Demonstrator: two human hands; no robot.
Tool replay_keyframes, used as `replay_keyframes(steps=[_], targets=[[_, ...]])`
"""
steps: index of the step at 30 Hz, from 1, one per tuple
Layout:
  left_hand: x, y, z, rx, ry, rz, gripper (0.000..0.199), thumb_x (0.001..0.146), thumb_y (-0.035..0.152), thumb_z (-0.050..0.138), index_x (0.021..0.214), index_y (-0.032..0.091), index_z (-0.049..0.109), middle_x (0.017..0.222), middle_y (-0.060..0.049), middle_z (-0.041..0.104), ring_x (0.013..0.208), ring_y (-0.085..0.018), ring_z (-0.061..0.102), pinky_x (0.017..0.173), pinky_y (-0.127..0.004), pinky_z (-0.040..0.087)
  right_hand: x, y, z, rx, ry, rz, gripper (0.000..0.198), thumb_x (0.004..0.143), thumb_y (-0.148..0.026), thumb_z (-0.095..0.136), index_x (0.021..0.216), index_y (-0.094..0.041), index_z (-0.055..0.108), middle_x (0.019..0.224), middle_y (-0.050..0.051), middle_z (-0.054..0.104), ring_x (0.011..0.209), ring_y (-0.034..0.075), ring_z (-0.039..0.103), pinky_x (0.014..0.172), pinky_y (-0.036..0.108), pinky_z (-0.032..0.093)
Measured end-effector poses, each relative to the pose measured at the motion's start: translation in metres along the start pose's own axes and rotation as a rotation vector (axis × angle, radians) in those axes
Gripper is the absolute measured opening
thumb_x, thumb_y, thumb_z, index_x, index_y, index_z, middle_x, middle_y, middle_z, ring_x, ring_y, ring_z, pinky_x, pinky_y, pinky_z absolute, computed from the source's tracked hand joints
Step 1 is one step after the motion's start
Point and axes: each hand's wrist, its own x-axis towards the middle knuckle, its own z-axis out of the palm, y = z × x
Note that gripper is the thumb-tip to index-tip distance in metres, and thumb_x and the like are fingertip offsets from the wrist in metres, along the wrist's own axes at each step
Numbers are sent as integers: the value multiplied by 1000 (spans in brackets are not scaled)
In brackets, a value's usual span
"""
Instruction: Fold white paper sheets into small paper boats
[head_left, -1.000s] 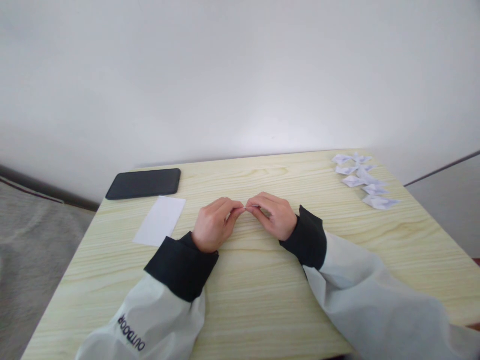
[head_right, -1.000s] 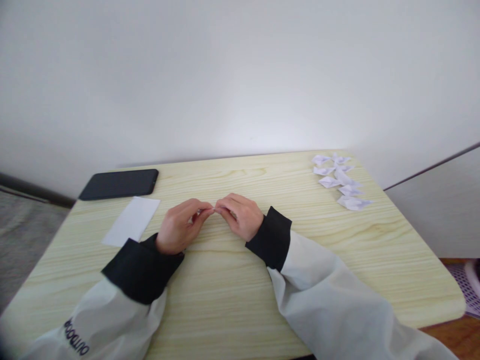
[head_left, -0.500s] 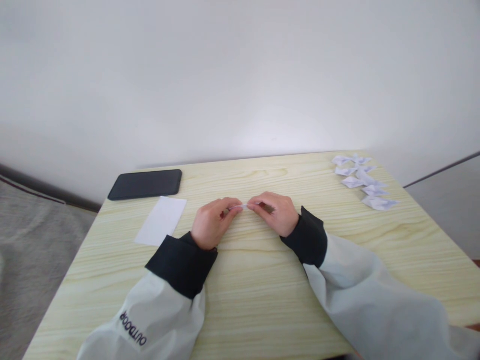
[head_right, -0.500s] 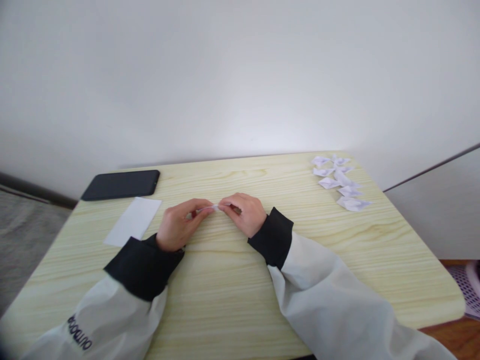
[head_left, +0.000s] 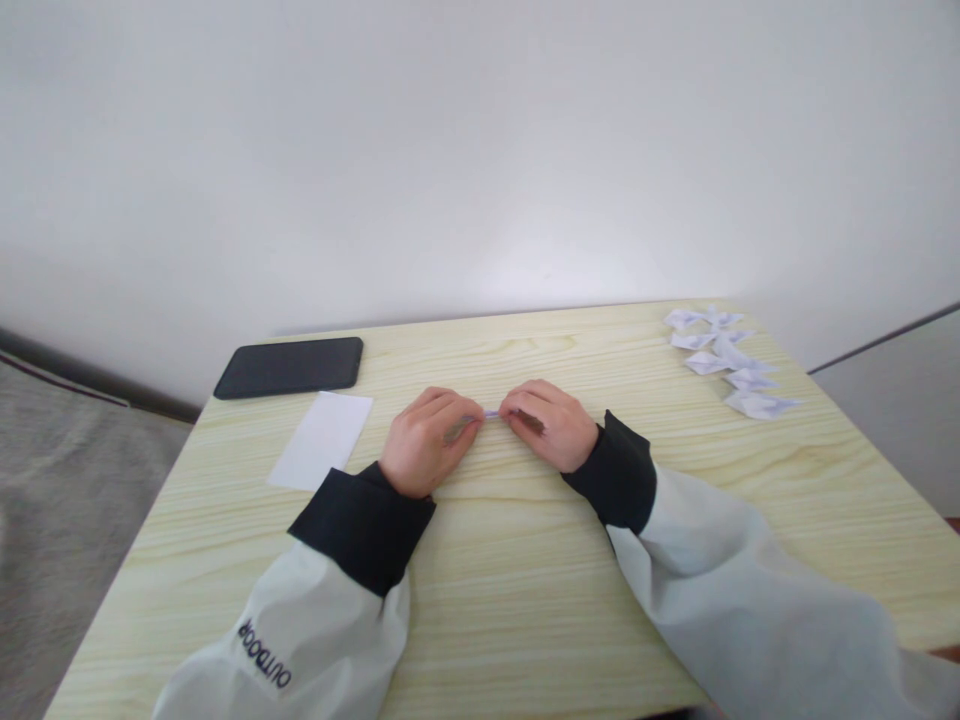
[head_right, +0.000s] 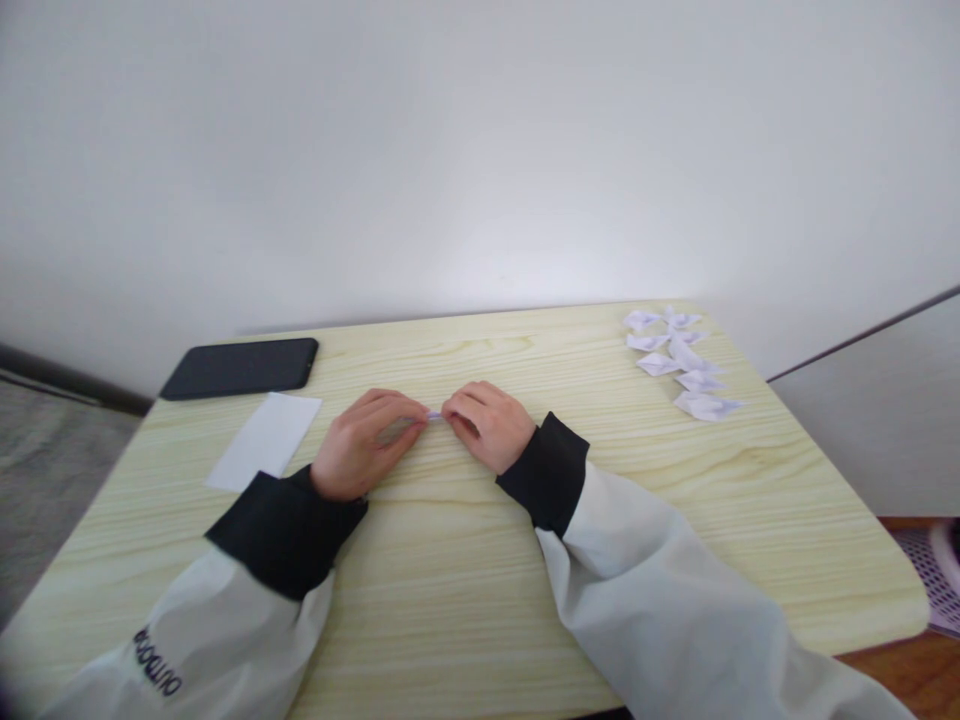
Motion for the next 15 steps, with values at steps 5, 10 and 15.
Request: replay_keyframes(steps=[5,10,15], targets=[[0,4,-1,16,18,-39,10,81,21,56,81,18,65,84,-4,70,82,-18,60,77,-31,49,0,-4,0,-29,16,-2,14,75,-9,51,81,-18,60,84,6,63,80,17,58,75,30,50],[-2,3,2,42,75,-97,15,84,24,53,81,17,67,79,-4,69,75,-16,61,72,-28,49,1,-9,0,-29,38,42,11,79,-15,51,82,-19,61,84,6,64,81,17,59,75,30,50],[-4,3,5,-6,82,-59,12,81,23,57,82,18,69,80,-4,68,76,-16,61,71,-28,50,1,-13,1,-54,62,66,12,83,-18,50,77,-19,60,77,6,64,75,17,58,71,30,49]])
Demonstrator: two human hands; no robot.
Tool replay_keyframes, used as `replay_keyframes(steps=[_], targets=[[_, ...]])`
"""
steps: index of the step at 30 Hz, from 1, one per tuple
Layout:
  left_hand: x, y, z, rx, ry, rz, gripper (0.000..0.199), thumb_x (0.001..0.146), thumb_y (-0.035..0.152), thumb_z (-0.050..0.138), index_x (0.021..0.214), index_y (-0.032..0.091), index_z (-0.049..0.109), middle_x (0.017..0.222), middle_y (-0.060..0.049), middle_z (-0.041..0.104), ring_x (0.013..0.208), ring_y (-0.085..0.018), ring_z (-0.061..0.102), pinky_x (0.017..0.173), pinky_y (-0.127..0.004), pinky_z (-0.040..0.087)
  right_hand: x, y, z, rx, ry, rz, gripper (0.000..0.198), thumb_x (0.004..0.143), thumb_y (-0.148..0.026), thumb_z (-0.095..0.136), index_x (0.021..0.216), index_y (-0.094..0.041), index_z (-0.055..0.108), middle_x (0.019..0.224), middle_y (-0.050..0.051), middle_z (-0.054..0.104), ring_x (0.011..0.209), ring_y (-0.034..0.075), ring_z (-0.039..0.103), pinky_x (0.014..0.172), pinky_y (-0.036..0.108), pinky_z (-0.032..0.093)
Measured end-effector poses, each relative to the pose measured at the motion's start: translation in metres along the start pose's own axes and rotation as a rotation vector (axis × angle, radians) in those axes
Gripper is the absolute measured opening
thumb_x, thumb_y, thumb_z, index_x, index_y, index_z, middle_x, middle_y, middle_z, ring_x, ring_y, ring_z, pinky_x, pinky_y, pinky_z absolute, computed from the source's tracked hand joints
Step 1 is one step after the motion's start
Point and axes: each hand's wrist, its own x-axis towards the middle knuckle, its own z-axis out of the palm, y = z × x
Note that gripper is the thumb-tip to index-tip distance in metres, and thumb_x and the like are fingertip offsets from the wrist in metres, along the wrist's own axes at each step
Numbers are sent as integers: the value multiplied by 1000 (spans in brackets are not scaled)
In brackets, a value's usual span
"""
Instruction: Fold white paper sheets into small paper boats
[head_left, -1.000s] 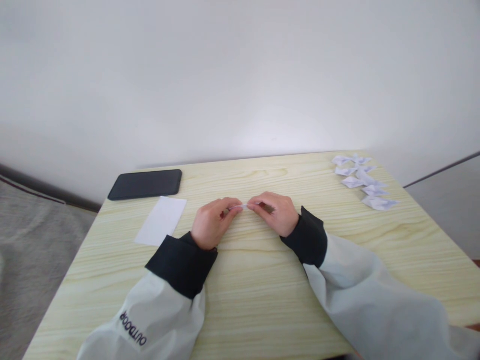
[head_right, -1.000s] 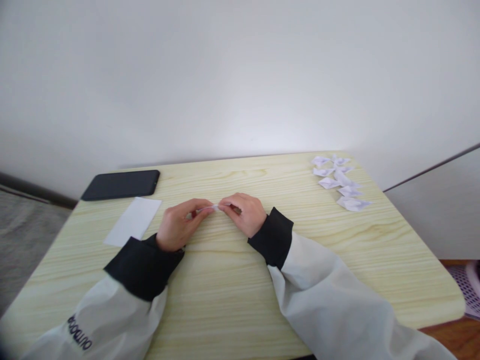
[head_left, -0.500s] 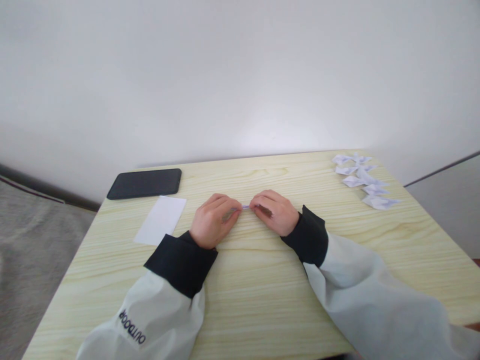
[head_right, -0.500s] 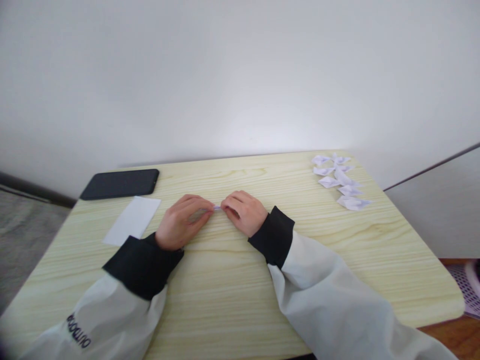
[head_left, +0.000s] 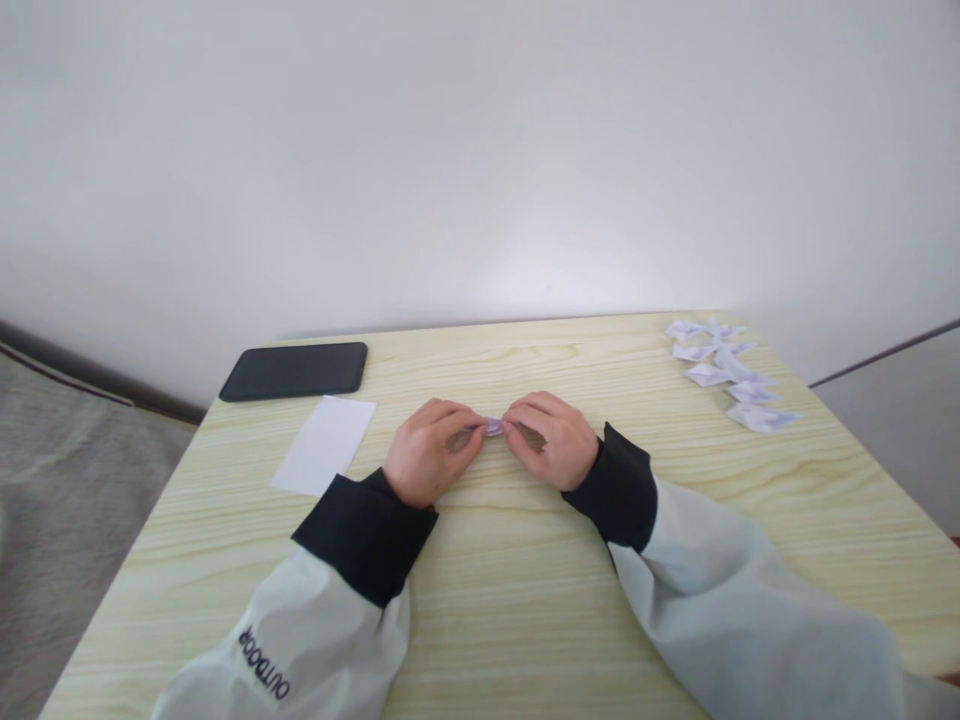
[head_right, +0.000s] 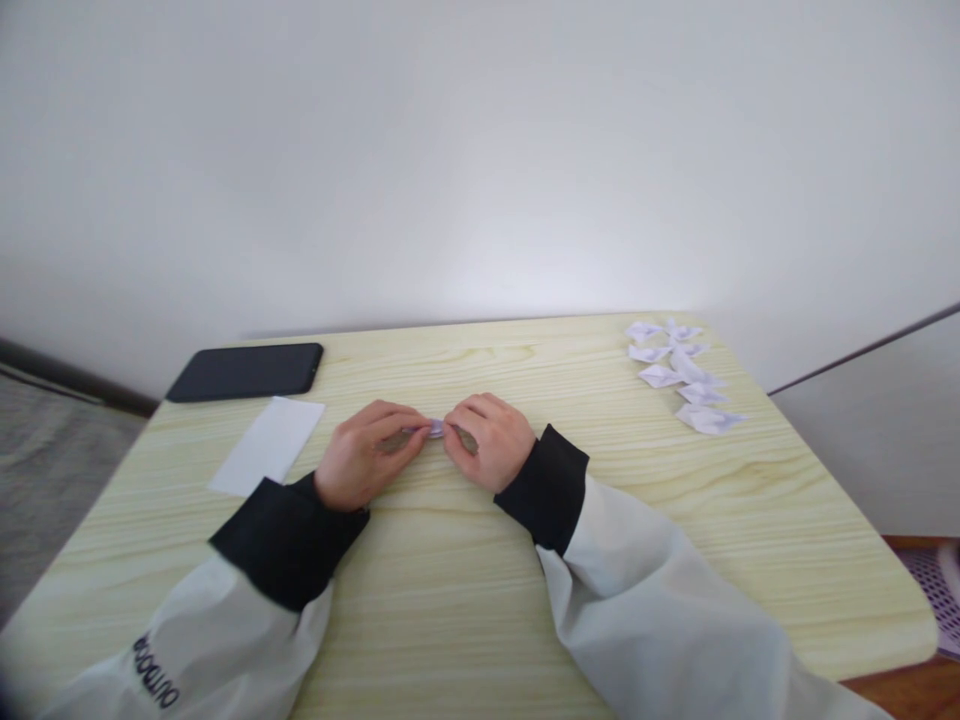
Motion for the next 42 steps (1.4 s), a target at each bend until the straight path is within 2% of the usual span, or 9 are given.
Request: replay_keyframes(steps=[9,19,25,32,37,42], targets=[[1,7,-3,20,-91,-50,13,76,19,57,84,19,67,80,-4,65,78,-17,59,73,-30,50,0,-6,8,-59,-52,58,5,79,-19,55,81,-19,60,81,5,62,81,20,54,76,35,46],[2,10,-1,40,-94,-99,11,76,20,56,81,19,65,78,-4,64,76,-16,59,71,-28,49,0,-4,8,-38,-67,40,10,73,-16,58,83,-19,60,83,5,62,82,21,54,77,35,46],[1,12,-2,45,-143,-85,11,76,21,55,83,19,63,81,-4,63,76,-17,58,71,-29,48,1,-3,6,-27,-81,42,2,76,-20,58,78,-20,59,80,5,62,80,21,54,74,35,46],[2,13,-3,44,-176,-95,13,75,21,54,84,19,63,84,-4,63,77,-17,57,72,-29,47,1,0,7,12,-71,56,7,82,-18,52,78,-19,58,77,5,62,78,20,53,72,34,46],[3,13,-3,46,-177,-110,12,75,21,55,83,19,63,82,-4,63,75,-16,58,70,-28,46,1,1,3,42,-98,49,4,78,-19,57,81,-18,60,80,6,63,81,20,53,76,35,45],[3,13,-4,37,-207,-117,16,73,21,56,87,17,63,84,-4,64,75,-16,57,70,-28,46,0,3,1,40,-138,55,10,75,-22,61,85,-18,60,83,6,63,82,20,53,77,35,45]])
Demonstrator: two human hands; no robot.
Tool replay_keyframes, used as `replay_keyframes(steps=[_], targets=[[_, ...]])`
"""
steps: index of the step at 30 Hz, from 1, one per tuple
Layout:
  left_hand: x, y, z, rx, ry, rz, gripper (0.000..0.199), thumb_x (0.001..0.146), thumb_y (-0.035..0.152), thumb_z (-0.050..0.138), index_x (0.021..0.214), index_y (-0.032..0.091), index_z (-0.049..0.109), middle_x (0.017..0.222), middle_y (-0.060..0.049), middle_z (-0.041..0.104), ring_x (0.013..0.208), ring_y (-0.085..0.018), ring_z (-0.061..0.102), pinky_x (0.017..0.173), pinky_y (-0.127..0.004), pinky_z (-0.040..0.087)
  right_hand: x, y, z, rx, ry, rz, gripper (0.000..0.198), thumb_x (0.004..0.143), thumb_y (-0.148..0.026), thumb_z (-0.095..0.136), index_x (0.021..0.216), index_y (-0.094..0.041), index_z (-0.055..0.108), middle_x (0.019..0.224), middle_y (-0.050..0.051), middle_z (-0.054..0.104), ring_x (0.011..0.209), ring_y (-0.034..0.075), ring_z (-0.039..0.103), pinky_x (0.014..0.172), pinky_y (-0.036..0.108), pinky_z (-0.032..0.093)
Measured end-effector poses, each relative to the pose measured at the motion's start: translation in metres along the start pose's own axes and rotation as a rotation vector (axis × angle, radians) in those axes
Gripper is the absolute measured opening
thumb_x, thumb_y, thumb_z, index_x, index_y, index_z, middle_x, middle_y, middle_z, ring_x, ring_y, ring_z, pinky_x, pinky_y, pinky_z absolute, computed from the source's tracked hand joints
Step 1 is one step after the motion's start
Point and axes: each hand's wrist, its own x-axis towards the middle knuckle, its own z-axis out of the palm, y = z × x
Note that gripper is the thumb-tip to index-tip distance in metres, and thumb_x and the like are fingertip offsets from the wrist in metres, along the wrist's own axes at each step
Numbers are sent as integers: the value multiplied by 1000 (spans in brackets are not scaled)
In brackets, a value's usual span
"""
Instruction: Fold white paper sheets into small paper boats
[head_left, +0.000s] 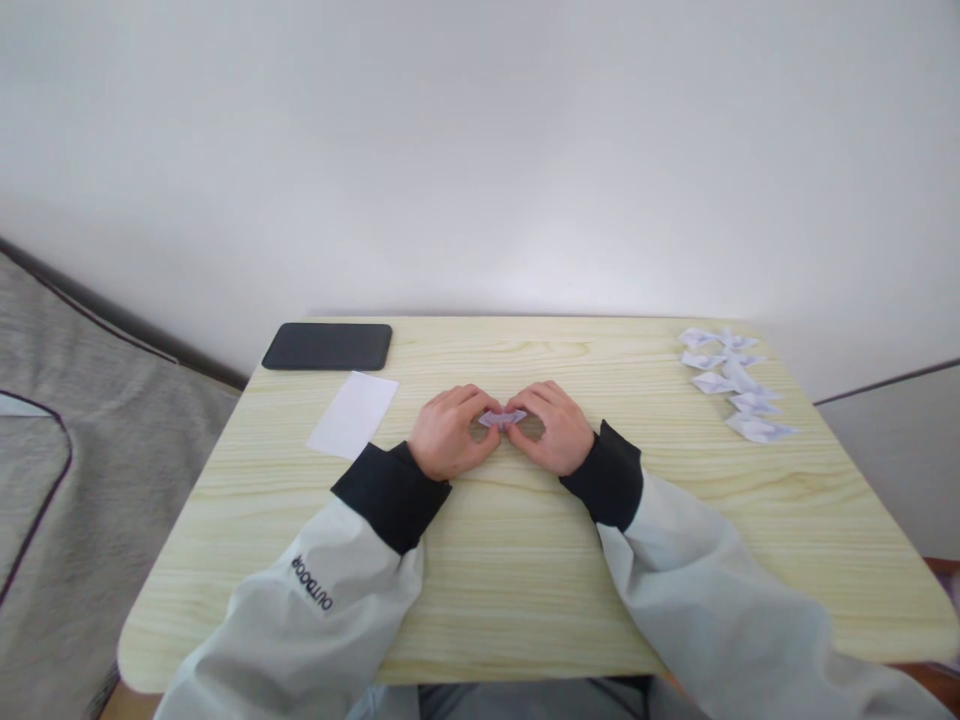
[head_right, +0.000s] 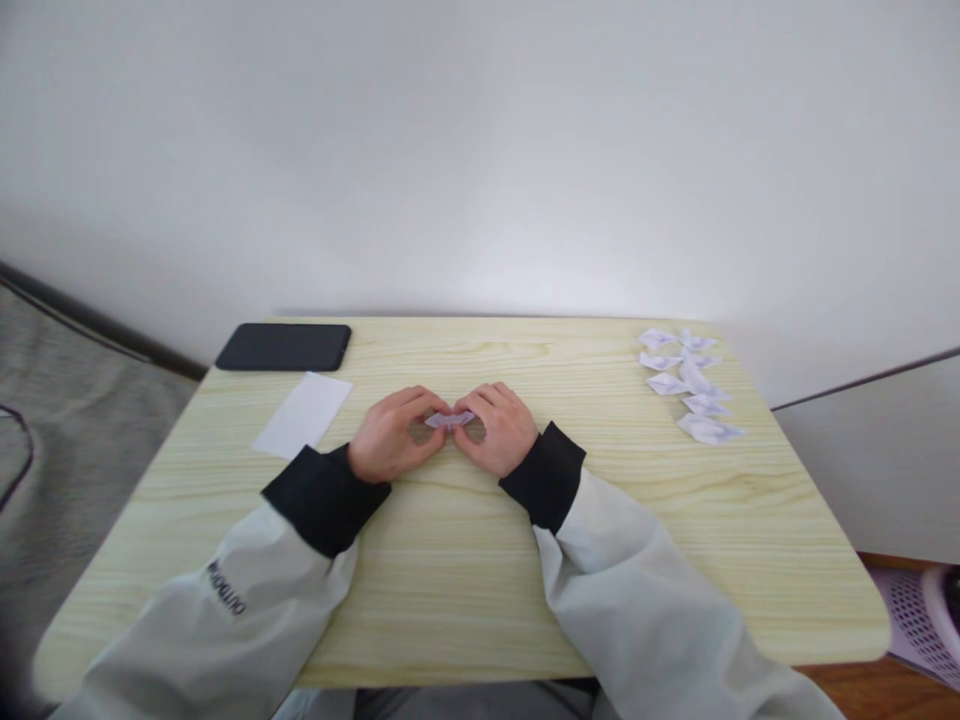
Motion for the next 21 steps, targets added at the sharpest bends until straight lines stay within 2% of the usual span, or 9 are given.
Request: replay_keyframes(steps=[7,12,17,21], targets=[[1,1,-1,11,-13,-13,16,73,19,55,88,19,62,87,-3,64,81,-17,58,75,-29,46,0,-4,6,-53,29,80,10,84,-23,53,80,-18,60,81,5,63,80,19,52,77,34,43],[1,6,2,62,45,-77,11,79,21,52,82,19,63,84,-3,64,81,-17,59,75,-28,45,0,-8,6,-85,23,83,13,87,-25,51,83,-19,62,81,5,63,81,19,51,78,34,42],[0,16,7,206,88,-186,8,77,22,54,80,21,62,82,-2,63,76,-17,58,70,-29,42,1,-10,4,-109,-1,84,16,88,-24,48,84,-18,63,81,6,62,83,19,50,78,34,42],[0,16,7,195,97,-176,11,81,26,53,78,20,62,80,-1,63,74,-16,58,69,-28,41,2,-10,3,-102,4,93,14,85,-24,52,85,-18,63,83,5,62,83,20,50,79,34,41]])
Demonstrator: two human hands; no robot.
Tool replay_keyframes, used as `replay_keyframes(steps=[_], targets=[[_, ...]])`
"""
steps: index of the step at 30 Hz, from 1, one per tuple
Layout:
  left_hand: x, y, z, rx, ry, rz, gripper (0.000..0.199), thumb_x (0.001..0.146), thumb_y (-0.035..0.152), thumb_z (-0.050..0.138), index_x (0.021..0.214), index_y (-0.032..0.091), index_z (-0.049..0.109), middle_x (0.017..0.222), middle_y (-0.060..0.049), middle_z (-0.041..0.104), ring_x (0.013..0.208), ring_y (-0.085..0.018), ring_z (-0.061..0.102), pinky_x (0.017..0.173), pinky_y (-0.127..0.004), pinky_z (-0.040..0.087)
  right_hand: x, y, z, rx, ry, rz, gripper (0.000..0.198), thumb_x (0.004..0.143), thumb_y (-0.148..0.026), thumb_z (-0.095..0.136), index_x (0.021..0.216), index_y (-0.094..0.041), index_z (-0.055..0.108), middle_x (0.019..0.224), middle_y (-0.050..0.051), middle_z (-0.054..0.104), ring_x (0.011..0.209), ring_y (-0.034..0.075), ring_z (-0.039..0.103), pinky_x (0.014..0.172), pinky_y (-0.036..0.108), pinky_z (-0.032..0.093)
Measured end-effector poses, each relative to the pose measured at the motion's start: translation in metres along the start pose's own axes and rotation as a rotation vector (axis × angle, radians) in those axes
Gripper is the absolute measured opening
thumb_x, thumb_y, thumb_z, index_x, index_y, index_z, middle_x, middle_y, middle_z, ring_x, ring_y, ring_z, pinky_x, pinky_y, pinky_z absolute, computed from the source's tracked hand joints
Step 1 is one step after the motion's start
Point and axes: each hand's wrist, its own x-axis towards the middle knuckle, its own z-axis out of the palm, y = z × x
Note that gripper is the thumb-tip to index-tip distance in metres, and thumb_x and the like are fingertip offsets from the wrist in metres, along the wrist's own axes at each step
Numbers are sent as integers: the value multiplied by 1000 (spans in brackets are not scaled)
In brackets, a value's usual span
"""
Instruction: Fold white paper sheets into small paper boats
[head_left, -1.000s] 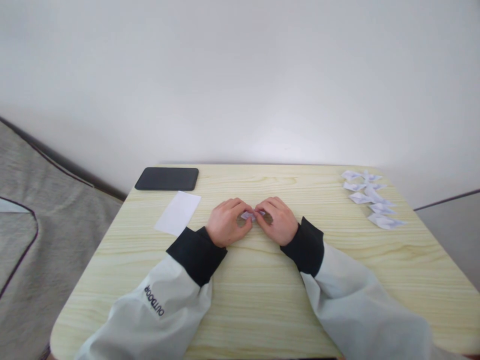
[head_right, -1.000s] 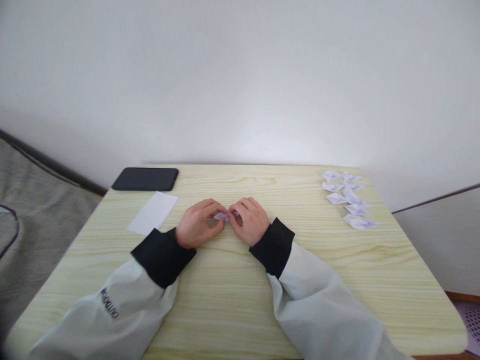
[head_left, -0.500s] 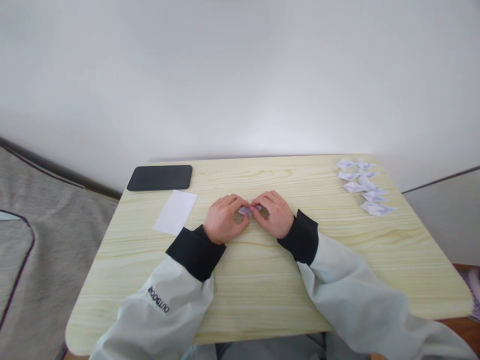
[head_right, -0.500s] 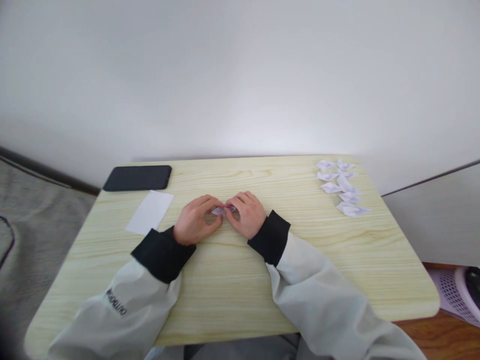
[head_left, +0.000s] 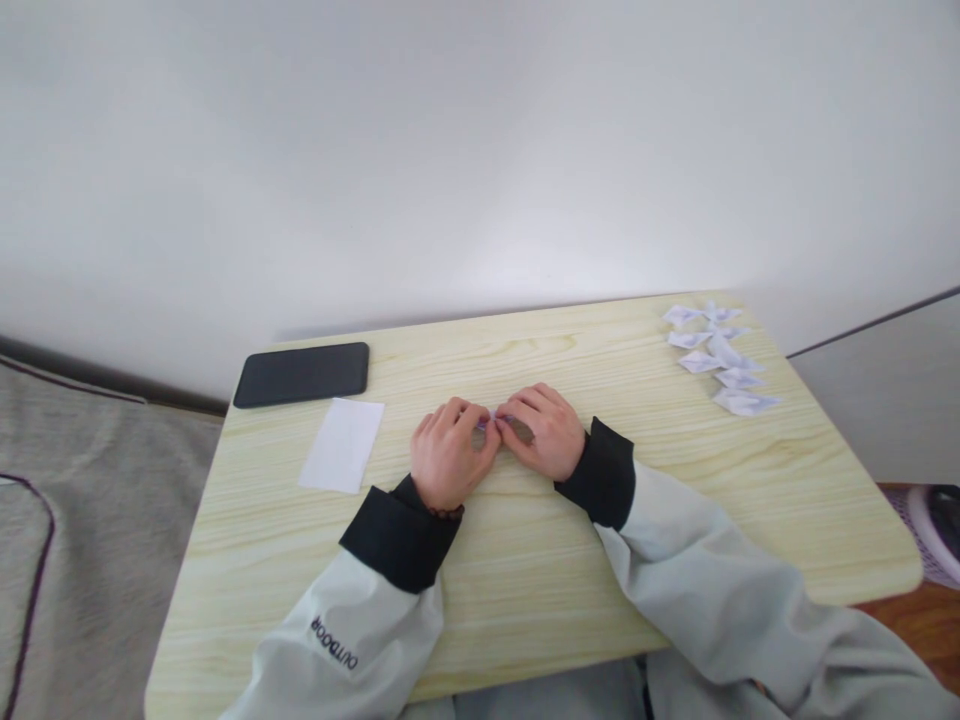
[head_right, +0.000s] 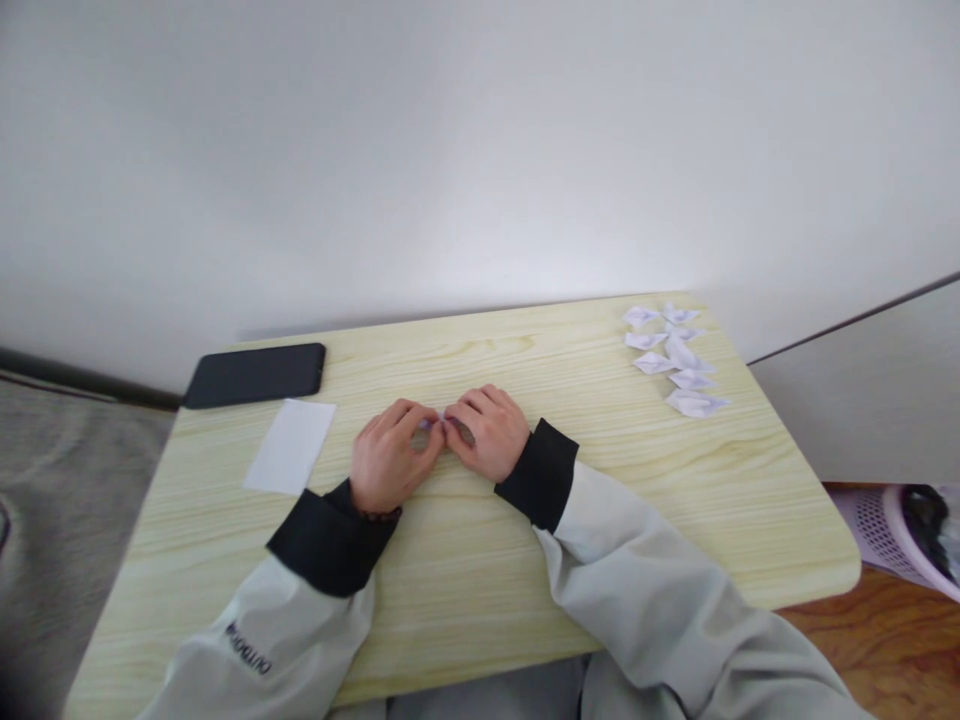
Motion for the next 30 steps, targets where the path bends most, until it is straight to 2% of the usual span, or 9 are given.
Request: replay_keyframes(steps=[7,13,23,30], targets=[[1,-3,-1,-6,-45,15,8,79,24,55,79,21,62,81,-1,63,76,-17,58,69,-28,40,1,-1,0,-53,-52,21,11,78,-24,57,86,-19,64,85,5,61,86,21,48,79,34,39],[2,-5,-1,-8,-61,24,10,80,25,54,85,23,63,84,-1,62,76,-16,57,70,-29,40,4,-3,0,-81,-76,73,12,80,-27,56,86,-21,65,84,4,60,86,21,47,77,34,36],[6,-10,-3,-18,-102,112,12,81,26,54,84,22,65,81,-2,62,77,-17,57,69,-29,41,7,-4,-2,-48,-128,176,9,75,-23,60,82,-22,65,86,2,62,87,20,48,78,33,34],[8,-27,-8,-164,-134,213,18,82,29,56,95,21,66,84,-3,65,75,-13,61,67,-23,47,4,-2,1,-67,-91,106,8,79,-26,60,83,-21,64,84,3,60,83,19,50,75,33,35]])
